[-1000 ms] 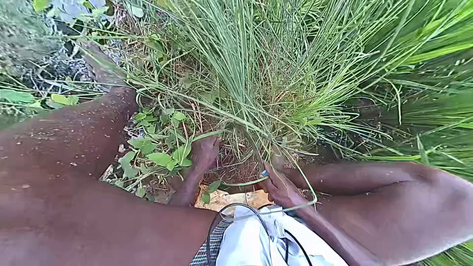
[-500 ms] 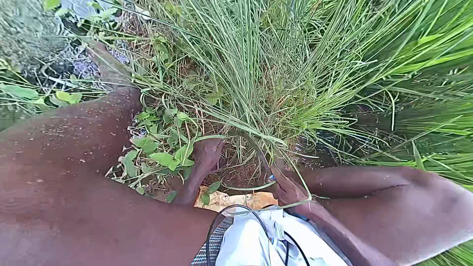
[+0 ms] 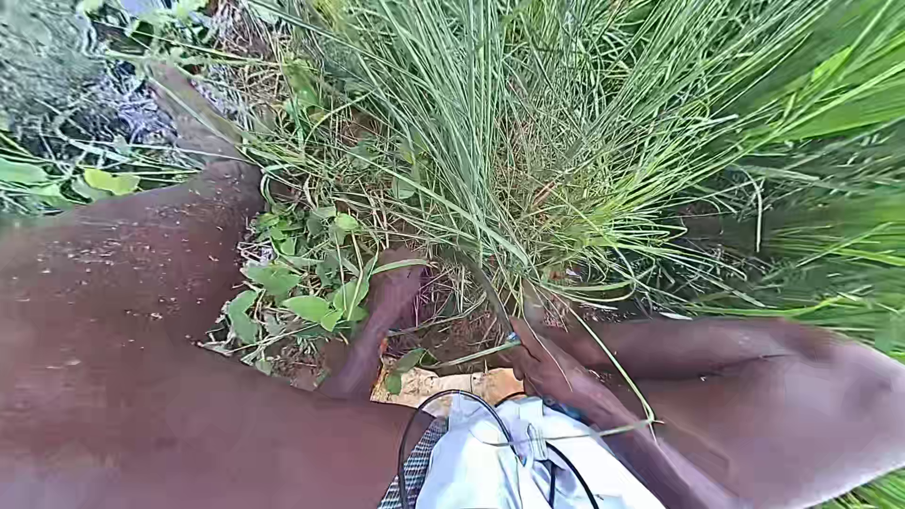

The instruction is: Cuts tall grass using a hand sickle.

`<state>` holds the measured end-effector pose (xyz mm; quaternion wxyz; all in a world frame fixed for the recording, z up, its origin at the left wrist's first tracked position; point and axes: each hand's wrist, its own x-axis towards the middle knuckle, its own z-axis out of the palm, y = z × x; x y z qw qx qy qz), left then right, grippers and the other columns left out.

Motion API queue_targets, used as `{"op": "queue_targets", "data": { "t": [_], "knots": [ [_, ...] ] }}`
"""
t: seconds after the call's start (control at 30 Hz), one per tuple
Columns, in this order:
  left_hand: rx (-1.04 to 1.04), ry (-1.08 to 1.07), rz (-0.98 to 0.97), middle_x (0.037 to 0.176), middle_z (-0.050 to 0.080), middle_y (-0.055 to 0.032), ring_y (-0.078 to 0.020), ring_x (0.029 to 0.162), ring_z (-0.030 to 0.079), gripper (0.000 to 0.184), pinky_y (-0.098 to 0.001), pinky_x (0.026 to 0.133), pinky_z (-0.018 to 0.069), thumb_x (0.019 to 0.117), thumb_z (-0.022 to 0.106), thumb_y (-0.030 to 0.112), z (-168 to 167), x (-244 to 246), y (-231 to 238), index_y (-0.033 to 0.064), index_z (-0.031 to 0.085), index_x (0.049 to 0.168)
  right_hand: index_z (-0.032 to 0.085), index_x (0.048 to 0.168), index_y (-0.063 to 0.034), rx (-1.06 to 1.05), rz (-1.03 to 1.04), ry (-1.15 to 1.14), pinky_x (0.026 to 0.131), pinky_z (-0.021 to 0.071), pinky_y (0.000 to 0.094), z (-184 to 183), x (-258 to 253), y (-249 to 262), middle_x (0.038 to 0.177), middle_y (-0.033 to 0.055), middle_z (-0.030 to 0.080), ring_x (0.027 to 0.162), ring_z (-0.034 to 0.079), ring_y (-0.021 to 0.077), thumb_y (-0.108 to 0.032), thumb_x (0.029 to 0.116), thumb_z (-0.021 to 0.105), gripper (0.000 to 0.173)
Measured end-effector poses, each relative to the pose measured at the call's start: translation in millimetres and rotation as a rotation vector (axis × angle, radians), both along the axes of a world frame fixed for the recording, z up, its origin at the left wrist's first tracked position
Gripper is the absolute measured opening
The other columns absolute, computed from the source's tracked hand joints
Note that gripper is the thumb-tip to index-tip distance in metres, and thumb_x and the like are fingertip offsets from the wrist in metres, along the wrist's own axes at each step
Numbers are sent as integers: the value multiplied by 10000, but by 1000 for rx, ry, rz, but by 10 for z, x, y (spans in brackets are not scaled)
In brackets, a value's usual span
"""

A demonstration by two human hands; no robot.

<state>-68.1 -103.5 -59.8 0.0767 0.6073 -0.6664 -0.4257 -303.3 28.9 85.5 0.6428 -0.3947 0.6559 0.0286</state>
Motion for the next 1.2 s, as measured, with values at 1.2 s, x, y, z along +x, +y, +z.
{"op": "queue_targets", "data": {
  "t": [1.2],
  "knots": [
    [-16, 15, 28, 1251, 651, -301, -463, 1251, 578, 327, -641, 1091, 390, 1063, 539, 190, 25, -137, -122, -67, 684, 1204, 291, 1548, -124, 205, -321, -257, 504, 516, 248, -84, 129, -234, 920, 53, 677, 560, 597, 97, -206, 1100, 432, 477]
  ]
}}
